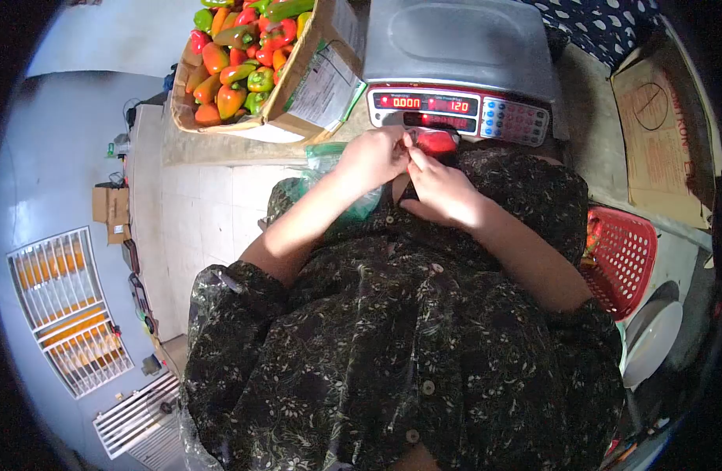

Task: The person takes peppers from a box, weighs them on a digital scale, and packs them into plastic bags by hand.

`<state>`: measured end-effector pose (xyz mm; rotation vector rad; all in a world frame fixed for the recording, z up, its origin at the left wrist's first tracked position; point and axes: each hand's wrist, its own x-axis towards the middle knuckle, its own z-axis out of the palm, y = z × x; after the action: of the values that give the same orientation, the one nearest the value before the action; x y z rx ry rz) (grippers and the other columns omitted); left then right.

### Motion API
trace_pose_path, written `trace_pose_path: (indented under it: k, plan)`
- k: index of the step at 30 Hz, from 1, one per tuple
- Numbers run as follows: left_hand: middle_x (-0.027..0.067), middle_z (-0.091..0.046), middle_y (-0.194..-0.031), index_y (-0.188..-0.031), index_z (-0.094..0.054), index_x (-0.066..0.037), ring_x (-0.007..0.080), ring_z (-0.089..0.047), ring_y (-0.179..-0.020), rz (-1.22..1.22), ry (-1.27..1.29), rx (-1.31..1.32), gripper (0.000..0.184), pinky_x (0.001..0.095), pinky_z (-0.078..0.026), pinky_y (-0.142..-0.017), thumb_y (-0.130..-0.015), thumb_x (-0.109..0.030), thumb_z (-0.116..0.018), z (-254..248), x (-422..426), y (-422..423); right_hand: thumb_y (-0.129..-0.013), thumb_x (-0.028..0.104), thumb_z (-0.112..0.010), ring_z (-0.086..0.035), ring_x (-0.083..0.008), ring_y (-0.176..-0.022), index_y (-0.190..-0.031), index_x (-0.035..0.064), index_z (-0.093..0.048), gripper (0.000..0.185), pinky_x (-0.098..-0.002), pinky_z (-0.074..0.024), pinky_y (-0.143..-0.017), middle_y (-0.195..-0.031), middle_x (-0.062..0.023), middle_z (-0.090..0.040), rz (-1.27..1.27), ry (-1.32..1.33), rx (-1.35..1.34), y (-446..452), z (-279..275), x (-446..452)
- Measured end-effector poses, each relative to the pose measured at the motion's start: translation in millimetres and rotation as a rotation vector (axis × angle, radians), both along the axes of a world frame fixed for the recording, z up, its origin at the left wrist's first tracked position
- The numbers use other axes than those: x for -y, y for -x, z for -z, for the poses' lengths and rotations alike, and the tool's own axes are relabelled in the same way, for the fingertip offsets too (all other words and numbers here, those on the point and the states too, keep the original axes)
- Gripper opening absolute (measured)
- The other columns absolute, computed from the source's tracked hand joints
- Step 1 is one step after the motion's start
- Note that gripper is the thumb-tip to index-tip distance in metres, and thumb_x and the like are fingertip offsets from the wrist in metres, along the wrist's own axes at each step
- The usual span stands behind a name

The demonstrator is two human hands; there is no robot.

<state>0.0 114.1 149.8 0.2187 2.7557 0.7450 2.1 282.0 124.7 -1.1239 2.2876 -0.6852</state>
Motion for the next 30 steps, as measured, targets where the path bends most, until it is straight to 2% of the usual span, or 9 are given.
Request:
trace_pose_path:
  k: [6,9,12,15,18,21,22,25,30]
  plan:
    - [0.0142,-0.063,-0.081,-0.090,-0.058,-0.007,0.0332,-0.063,-0.081,0.002,0.052,-0.010,0.017,0.0413,-0.050,-0.070,-0.074,-0.013,-0.061,17.6,-0.6,-11.9,-0.074,0.024,-0.067,-0.047,-0.0317,-0.113,-0.122,-0.0106,-0.037,0.066,-0.0403,-0.0450,-0.092,-0.128,-0.0210,-0.037,0.043,-0.008,0.095,-17.0,6.3,6.7]
    - [0.0147,-0.062,-0.085,-0.091,-0.057,-0.007,0.0338,-0.062,-0.082,-0.010,0.004,-0.003,0.017,0.0421,-0.049,-0.070,-0.074,-0.012,-0.060,24.1,3.2,-14.6,-0.071,0.024,-0.070,-0.050,-0.0322,-0.108,-0.114,-0.0134,-0.044,0.062,-0.0404,-0.0449,-0.091,-0.123,-0.0197,-0.039,0.082,0.118,-0.044,-23.4,15.0,6.1]
    - [0.0157,-0.061,-0.088,-0.091,-0.056,-0.007,0.0346,-0.061,-0.082,-0.002,-0.022,-0.114,0.019,0.0424,-0.049,-0.070,-0.074,-0.012,-0.061,31.9,4.8,-23.4,-0.070,0.023,-0.069,-0.052,-0.0282,-0.104,-0.114,-0.0121,-0.045,0.061,-0.0401,-0.0435,-0.088,-0.120,-0.0169,-0.043,0.011,0.098,-0.215,-27.7,26.8,4.8]
    - [0.0158,-0.060,-0.089,-0.092,-0.055,-0.007,0.0352,-0.061,-0.082,-0.018,-0.013,-0.131,0.021,0.0415,-0.048,-0.070,-0.073,-0.012,-0.061,31.7,4.3,-28.6,-0.071,0.020,-0.064,-0.052,-0.0224,-0.100,-0.109,-0.0082,-0.053,0.048,-0.0364,-0.0405,-0.084,-0.111,-0.0131,-0.050,0.037,0.134,-0.392,-30.0,30.4,3.1]
    - [0.0157,-0.061,-0.089,-0.095,-0.055,-0.006,0.0342,-0.062,-0.081,-0.052,-0.094,-0.067,0.022,0.0386,-0.049,-0.071,-0.075,-0.014,-0.061,34.5,12.4,-32.3,-0.067,0.028,-0.072,-0.047,-0.0213,-0.110,-0.111,-0.0051,-0.054,0.059,-0.0338,-0.0364,-0.091,-0.121,-0.0125,-0.050,-0.048,0.013,-0.430,-24.7,28.4,3.3]
    - [0.0165,-0.063,-0.092,-0.098,-0.055,-0.006,0.0333,-0.063,-0.083,-0.230,-0.240,0.209,0.025,0.0362,-0.049,-0.073,-0.077,-0.017,-0.061,31.7,16.8,-36.7,-0.065,0.026,-0.071,-0.047,-0.0208,-0.107,-0.108,-0.0045,-0.056,0.055,-0.0334,-0.0365,-0.091,-0.117,-0.0103,-0.052,-0.017,0.123,-0.488,-23.8,29.7,2.0]
    - [0.0162,-0.064,-0.094,-0.102,-0.055,-0.004,0.0283,-0.064,-0.081,-0.220,-0.294,0.200,0.030,0.0337,-0.049,-0.074,-0.079,-0.021,-0.061,35.2,18.6,-38.7,-0.064,0.023,-0.070,-0.047,-0.0230,-0.108,-0.109,-0.0057,-0.055,0.055,-0.0346,-0.0375,-0.091,-0.115,-0.0116,-0.052,-0.013,0.113,-0.421,-23.7,27.0,2.7]
    - [0.0158,-0.064,-0.093,-0.104,-0.054,-0.003,0.0272,-0.064,-0.082,-0.174,-0.166,0.043,0.032,0.0341,-0.049,-0.074,-0.079,-0.021,-0.062,37.9,13.7,-39.8,-0.070,0.011,-0.053,-0.051,-0.0231,-0.092,-0.088,-0.0041,-0.061,0.025,-0.0342,-0.0433,-0.077,-0.095,-0.0114,-0.055,0.136,0.346,-0.558,-21.0,27.8,9.9]
    - [0.0189,-0.063,-0.099,-0.110,-0.053,-0.002,0.0328,-0.062,-0.092,-0.187,-0.223,0.085,0.035,0.0369,-0.048,-0.079,-0.079,-0.018,-0.059,34.2,7.9,-38.7,-0.068,0.009,-0.054,-0.053,-0.0261,-0.089,-0.089,-0.0067,-0.060,0.027,-0.0361,-0.0474,-0.076,-0.094,-0.0141,-0.055,0.137,0.406,-0.506,-18.3,26.4,9.9]
